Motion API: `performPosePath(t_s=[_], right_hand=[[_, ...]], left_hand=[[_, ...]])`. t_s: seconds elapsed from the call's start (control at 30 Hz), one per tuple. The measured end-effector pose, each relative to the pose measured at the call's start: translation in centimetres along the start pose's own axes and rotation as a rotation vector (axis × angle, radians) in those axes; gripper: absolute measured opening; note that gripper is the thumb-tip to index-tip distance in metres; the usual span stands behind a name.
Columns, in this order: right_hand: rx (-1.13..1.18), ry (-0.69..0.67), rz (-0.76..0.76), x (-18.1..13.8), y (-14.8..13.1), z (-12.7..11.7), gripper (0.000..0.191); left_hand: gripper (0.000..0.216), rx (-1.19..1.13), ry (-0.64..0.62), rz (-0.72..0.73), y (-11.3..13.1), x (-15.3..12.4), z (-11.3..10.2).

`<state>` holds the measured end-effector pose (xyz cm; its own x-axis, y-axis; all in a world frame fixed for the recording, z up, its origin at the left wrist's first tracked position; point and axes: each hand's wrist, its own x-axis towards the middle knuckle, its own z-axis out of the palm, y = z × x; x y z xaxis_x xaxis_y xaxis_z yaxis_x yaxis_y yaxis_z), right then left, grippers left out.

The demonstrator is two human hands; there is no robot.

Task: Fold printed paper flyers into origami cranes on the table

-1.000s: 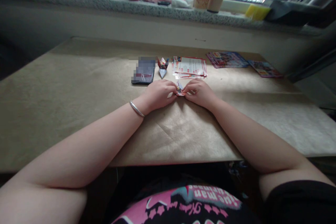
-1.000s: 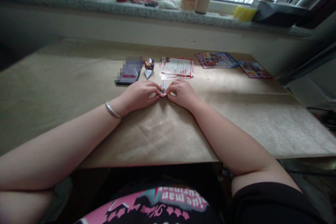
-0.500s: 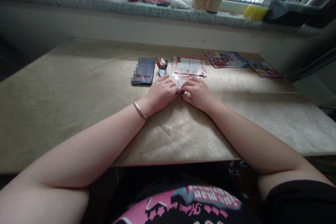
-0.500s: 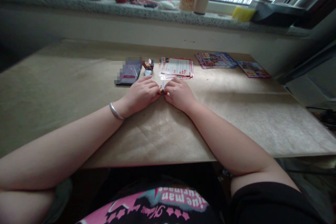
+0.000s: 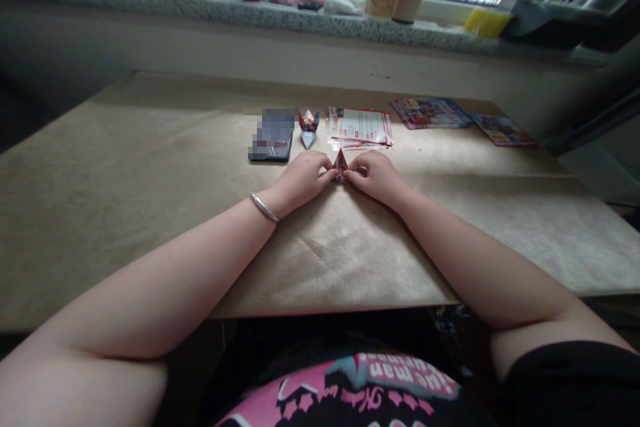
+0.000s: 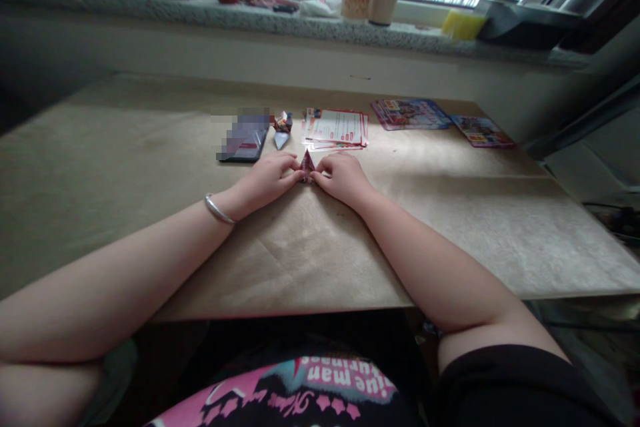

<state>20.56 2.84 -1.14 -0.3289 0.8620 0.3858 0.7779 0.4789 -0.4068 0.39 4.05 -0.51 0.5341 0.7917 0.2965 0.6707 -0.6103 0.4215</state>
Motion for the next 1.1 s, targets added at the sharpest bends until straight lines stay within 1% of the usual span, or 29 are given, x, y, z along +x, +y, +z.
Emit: performPosePath(t_s=[0.23,0.37,0.63,0.77,0.83,0.9,0.97,1.1], right_hand=[[-0.021,0.017,0.086,0.0,-0.5,0.2,0.01],[-0.006,-0.006,0.119,0.1,-0.6,0.4,0.011],[0.019,0.021,0.12,0.2,-0.4,0.7,0.013],[0.068,0.064,0.152,0.0,-0.4,0.8,0.011],[0.088,0.074,0.131,-0.2,-0.6,0.6,0.009],[0.055,0.07,0.076,-0.4,-0.9,0.4,0.009],[-0.039,0.073,0.035,-0.6,-1.3,0.1,0.008],[-0.207,0.097,-0.001,-0.9,-2.0,-0.3,0.015]], left_hand=[[0.018,0.004,-0.001,-0.076,-0.1,0.3,0.1],[0.017,0.024,-0.004,-0.119,-0.1,0.4,0.3],[0.017,0.069,0.027,-0.077,-0.4,0.5,0.5],[0.017,0.094,0.033,-0.073,-0.3,0.5,0.4],[0.017,0.105,0.026,-0.079,-0.2,0.4,0.4],[0.018,0.109,0.016,-0.079,-0.1,0.4,0.4],[0.018,0.098,0.019,-0.082,-0.1,0.4,0.4],[0.017,0.061,0.061,-0.114,0.0,0.3,0.5]])
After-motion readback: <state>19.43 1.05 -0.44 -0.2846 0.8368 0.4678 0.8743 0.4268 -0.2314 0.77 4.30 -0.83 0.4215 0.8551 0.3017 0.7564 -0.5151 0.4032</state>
